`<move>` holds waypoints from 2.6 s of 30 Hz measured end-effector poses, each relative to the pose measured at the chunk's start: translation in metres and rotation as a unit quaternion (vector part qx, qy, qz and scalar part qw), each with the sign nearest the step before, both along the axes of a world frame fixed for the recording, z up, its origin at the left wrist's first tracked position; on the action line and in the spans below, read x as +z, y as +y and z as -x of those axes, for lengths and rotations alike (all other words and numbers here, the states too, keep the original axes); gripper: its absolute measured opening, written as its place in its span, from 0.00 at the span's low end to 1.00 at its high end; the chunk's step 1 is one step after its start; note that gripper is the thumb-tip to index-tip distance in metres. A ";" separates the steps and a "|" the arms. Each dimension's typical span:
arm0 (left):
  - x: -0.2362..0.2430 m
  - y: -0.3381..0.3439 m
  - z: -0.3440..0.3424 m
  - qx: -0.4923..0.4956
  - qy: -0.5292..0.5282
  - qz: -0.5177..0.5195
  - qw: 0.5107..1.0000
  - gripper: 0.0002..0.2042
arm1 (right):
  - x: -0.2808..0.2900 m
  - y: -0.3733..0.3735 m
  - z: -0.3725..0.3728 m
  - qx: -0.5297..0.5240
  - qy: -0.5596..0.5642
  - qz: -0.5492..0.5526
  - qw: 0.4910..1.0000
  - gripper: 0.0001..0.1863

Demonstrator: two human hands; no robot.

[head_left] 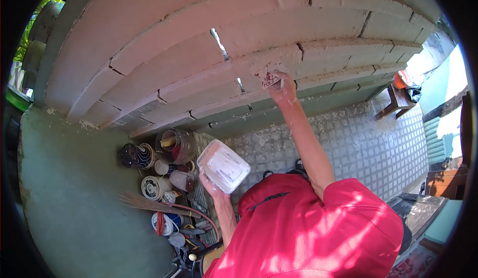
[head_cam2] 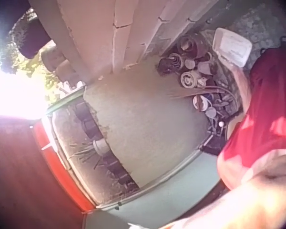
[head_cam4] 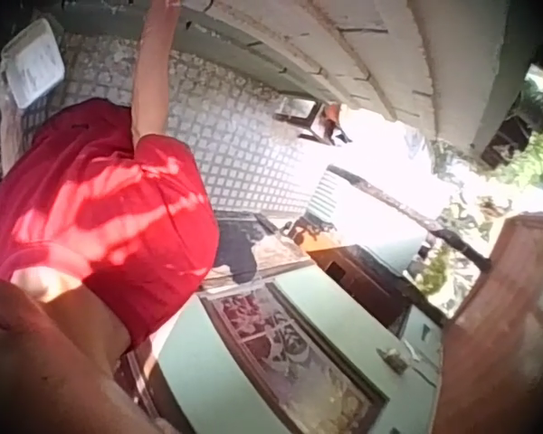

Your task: Applying plaster or cement mixture to the cracks and gaps in a brick wall using hands and a small container.

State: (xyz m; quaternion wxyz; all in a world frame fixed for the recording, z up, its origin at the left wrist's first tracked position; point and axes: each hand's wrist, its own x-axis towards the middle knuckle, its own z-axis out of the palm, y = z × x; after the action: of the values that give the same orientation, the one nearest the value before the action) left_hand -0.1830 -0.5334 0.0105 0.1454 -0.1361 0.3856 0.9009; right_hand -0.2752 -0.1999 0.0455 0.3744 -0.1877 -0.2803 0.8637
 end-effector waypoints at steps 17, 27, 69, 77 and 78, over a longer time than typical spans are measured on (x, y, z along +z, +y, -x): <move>-0.009 -0.054 0.006 0.006 -0.038 -0.014 0.999 0.23 | 0.063 0.006 0.063 -0.356 -0.233 -0.751 0.506 0.31; -0.009 -0.060 0.027 -0.002 -0.058 -0.001 0.998 0.22 | 0.042 0.007 0.082 -0.296 -0.265 -0.749 0.531 0.31; 0.004 -0.029 0.021 -0.029 -0.022 -0.018 0.999 0.24 | -0.021 0.013 0.044 -0.170 -0.332 -0.770 0.518 0.25; 0.008 -0.028 0.018 -0.041 -0.027 -0.023 0.999 0.25 | 0.033 0.005 0.048 -0.314 -0.236 -0.750 0.532 0.29; 0.008 -0.027 0.018 -0.041 -0.023 -0.029 0.998 0.24 | 0.024 0.006 0.051 -0.314 -0.237 -0.750 0.532 0.29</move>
State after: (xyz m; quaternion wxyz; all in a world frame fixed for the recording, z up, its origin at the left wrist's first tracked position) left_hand -0.2011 -0.5608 0.0190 0.1952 -0.1367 0.3607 0.9017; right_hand -0.3261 -0.1940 0.0700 0.5452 -0.1117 -0.8262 0.0874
